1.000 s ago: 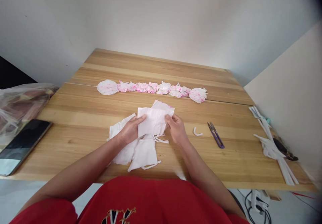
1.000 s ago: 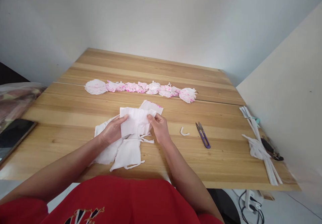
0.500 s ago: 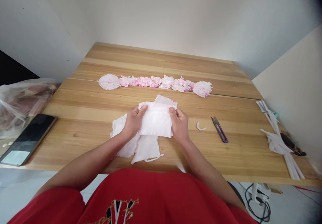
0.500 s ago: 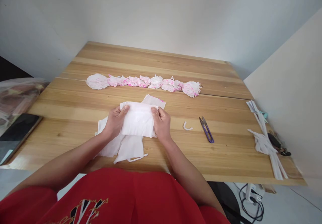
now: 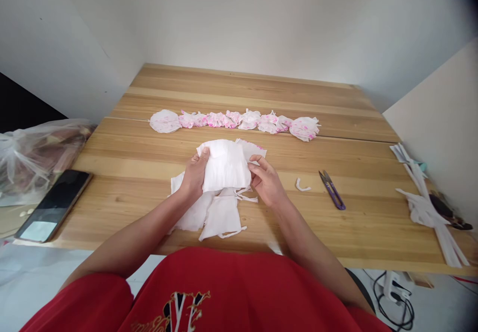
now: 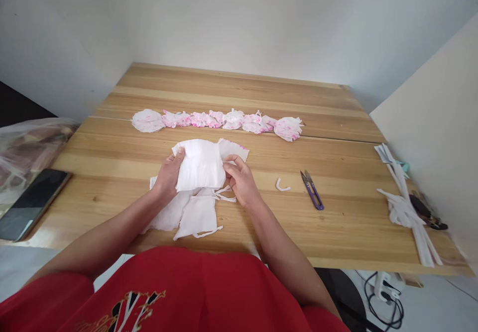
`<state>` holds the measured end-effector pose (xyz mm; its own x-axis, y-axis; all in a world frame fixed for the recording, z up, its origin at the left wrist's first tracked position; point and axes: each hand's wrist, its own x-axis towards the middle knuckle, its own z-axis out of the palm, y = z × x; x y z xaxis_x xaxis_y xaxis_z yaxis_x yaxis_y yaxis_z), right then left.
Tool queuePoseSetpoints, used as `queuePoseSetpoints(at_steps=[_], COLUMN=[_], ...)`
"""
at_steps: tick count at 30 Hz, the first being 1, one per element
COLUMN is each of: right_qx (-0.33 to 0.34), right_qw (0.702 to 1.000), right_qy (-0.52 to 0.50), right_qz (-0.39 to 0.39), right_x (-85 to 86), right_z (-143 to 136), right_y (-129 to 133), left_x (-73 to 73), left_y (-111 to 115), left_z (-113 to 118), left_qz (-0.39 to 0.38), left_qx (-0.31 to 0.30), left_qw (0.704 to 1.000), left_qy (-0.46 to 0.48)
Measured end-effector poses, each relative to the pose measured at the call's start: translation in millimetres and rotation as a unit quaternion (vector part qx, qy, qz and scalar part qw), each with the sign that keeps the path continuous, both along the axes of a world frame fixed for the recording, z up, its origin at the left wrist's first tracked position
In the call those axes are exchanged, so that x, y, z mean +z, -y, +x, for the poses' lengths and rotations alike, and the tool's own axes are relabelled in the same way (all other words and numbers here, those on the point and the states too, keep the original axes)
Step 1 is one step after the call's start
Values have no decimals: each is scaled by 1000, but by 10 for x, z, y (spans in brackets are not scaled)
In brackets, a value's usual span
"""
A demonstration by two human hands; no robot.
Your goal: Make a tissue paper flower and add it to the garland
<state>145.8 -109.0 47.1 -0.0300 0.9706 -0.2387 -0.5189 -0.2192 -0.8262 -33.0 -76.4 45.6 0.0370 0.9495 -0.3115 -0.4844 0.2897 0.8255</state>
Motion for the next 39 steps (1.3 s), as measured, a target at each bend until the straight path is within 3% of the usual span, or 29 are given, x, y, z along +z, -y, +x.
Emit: queuePoseSetpoints(at_steps=[7,16,22,26,29,32,35,37,39], right_qx=[51,135,149,125,45,-13,23,55,68], right_qw=[994,986,986,980,947,893,840,819,816], right_qy=[93,89,66,154,301,385,428,446,450], right_qz=[-10,-36,-27,24,105,233,334,357,358], right_x=[-73,-70,22,44,102,287,520,618,641], right_z=[35,7,97,194,233,236,206,170,128], right_y=[-9,15,3,-31,-27,27,94,117,123], left_x=[5,28,204,399,544,686,817,885,919], left_y=[-41,19,11,-35,-63,-45,29,89,139], left_z=[-2,10,-13,-106,-182,-205,-157,-110,-75], left_qz=[1,58,74,116,182,276,347,366,380], left_qx=[44,6,22,-13,-100,-197,-260,-280,-281], left_qw=[999,998,993,980,942,849,755,720,705], left_qy=[-20,-29,-95,-162,-263,-404,-492,-519,-529])
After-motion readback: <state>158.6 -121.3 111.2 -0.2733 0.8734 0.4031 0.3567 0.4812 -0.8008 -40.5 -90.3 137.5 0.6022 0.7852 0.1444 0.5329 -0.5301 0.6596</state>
